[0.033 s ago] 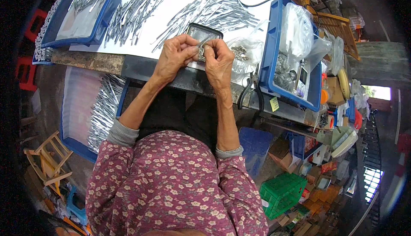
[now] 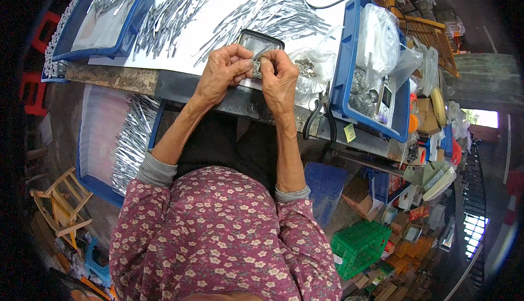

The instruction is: Picking and sorting thin metal strips into a small tray for inspection or assembly.

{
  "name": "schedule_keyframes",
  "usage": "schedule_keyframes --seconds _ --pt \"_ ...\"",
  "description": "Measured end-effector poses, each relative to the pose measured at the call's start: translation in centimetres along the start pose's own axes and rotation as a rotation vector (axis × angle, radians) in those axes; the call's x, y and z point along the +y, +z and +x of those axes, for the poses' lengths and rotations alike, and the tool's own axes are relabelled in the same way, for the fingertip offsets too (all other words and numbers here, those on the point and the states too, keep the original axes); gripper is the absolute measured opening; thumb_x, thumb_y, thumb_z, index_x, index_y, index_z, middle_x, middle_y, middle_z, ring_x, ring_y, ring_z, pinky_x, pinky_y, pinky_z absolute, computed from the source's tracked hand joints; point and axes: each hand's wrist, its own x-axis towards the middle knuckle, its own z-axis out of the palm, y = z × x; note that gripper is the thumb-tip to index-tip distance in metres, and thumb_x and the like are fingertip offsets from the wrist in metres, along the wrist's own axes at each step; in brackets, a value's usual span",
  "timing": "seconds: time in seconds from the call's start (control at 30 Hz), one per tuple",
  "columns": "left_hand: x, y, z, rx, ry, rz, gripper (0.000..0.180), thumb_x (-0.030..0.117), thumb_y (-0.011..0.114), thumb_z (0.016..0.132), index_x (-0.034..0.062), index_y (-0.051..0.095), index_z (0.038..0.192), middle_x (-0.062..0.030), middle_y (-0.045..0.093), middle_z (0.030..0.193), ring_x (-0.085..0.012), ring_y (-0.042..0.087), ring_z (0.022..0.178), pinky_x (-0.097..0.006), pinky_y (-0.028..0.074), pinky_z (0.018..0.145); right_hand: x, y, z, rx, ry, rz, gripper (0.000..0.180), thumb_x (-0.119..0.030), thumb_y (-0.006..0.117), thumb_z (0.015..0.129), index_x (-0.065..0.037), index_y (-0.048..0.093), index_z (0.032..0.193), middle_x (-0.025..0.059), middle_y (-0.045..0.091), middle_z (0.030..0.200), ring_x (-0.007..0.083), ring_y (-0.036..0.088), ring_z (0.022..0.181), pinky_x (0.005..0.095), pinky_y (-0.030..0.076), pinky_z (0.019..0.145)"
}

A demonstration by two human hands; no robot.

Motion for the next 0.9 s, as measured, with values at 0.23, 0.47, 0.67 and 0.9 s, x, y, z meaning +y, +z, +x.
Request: schedule_keyframes --seconds 0.23,0.47,0.67,0.9 --pt "-0.6 1.0 -0.1 0.101 0.173 0.198 0.005 0.002 0.053 0.078 -0.0031 0.053 0.079 -0.0018 0.055 0.060 -0.0068 0.052 0.053 -0.021 0.043 0.048 -0.3 0.3 -0.1 -0.007 0.038 0.049 0.010 -0.007 0.053 0.083 0.001 0.054 0.077 -0.0020 0.047 0.061 0.0028 0.039 0.049 0.0179 0.030 0.042" --pt "-0.1 1.5 -0.3 0.174 0.359 0.560 0.005 0.002 0.050 0.078 -0.0026 0.051 0.080 -0.0140 0.055 0.062 -0.0213 0.056 0.053 -0.030 0.043 0.049 0.0 0.0 0.2 -0.036 0.284 0.510 0.008 -0.004 0.054 0.081 0.002 0.055 0.077 0.0008 0.051 0.063 0.0041 0.042 0.049 0.0172 0.032 0.042" --pt "-0.7 1.5 0.3 0.233 0.552 0.748 0.005 0.002 0.049 0.078 -0.0007 0.049 0.075 -0.0179 0.052 0.063 -0.0344 0.055 0.057 -0.038 0.041 0.048 -0.4 -0.3 0.4 -0.056 0.397 0.704 0.009 -0.003 0.053 0.080 0.005 0.055 0.078 0.0031 0.051 0.064 0.0032 0.038 0.046 0.0162 0.029 0.041" --pt "-0.4 1.2 0.4 0.212 0.313 0.597 0.007 0.002 0.050 0.081 -0.0032 0.053 0.083 -0.0070 0.057 0.064 -0.0118 0.056 0.060 -0.028 0.044 0.052 -1.3 -0.6 0.4 -0.081 0.432 0.764 0.017 -0.008 0.053 0.080 0.007 0.057 0.087 0.0026 0.051 0.065 0.0028 0.036 0.047 0.0158 0.027 0.041"
